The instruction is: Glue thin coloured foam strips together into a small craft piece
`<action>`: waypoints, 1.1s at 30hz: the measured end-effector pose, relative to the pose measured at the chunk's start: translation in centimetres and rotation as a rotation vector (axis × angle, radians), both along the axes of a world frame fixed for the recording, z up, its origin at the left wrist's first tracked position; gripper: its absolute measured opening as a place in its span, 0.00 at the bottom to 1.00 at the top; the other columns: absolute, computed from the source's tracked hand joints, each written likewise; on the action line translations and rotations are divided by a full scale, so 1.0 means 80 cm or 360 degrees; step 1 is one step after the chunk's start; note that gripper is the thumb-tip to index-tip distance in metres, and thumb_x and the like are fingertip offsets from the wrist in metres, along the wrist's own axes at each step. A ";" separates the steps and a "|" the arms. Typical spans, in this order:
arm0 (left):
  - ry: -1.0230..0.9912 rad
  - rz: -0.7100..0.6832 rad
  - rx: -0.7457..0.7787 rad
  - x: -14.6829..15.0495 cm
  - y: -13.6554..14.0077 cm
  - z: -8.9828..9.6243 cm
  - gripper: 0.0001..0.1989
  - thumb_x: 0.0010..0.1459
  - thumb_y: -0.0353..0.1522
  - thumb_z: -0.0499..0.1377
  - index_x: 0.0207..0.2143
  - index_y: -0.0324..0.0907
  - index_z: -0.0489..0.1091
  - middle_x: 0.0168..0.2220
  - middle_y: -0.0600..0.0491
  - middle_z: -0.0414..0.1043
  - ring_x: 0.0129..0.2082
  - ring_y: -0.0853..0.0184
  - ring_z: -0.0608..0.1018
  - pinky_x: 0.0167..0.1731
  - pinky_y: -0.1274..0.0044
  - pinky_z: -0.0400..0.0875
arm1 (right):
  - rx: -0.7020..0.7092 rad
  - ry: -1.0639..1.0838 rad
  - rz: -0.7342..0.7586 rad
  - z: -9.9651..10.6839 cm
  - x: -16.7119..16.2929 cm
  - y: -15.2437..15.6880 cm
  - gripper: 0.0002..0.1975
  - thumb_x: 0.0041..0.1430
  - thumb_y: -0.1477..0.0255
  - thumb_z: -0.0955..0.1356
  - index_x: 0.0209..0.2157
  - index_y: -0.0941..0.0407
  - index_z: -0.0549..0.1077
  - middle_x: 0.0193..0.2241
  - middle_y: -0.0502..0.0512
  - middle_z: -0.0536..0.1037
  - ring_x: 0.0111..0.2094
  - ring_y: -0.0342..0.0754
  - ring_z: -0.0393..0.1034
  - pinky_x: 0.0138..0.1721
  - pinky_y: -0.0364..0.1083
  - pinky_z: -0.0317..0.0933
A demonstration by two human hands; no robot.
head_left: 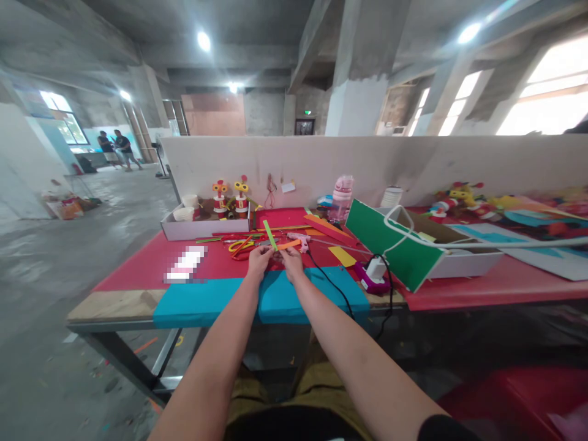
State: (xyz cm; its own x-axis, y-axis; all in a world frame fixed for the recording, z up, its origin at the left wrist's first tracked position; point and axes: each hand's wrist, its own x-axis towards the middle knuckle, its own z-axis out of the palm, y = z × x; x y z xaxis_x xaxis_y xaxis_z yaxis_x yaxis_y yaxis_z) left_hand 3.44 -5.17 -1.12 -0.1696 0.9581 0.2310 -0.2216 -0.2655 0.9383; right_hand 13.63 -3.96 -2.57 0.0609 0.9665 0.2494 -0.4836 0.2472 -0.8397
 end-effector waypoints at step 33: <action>-0.0017 -0.0026 -0.0003 0.000 0.006 -0.006 0.18 0.35 0.40 0.70 0.27 0.38 0.76 0.25 0.51 0.76 0.25 0.67 0.75 0.31 0.74 0.71 | -0.0041 -0.0100 -0.0015 0.010 0.005 -0.006 0.17 0.43 0.57 0.71 0.29 0.55 0.71 0.24 0.49 0.76 0.24 0.45 0.70 0.30 0.45 0.68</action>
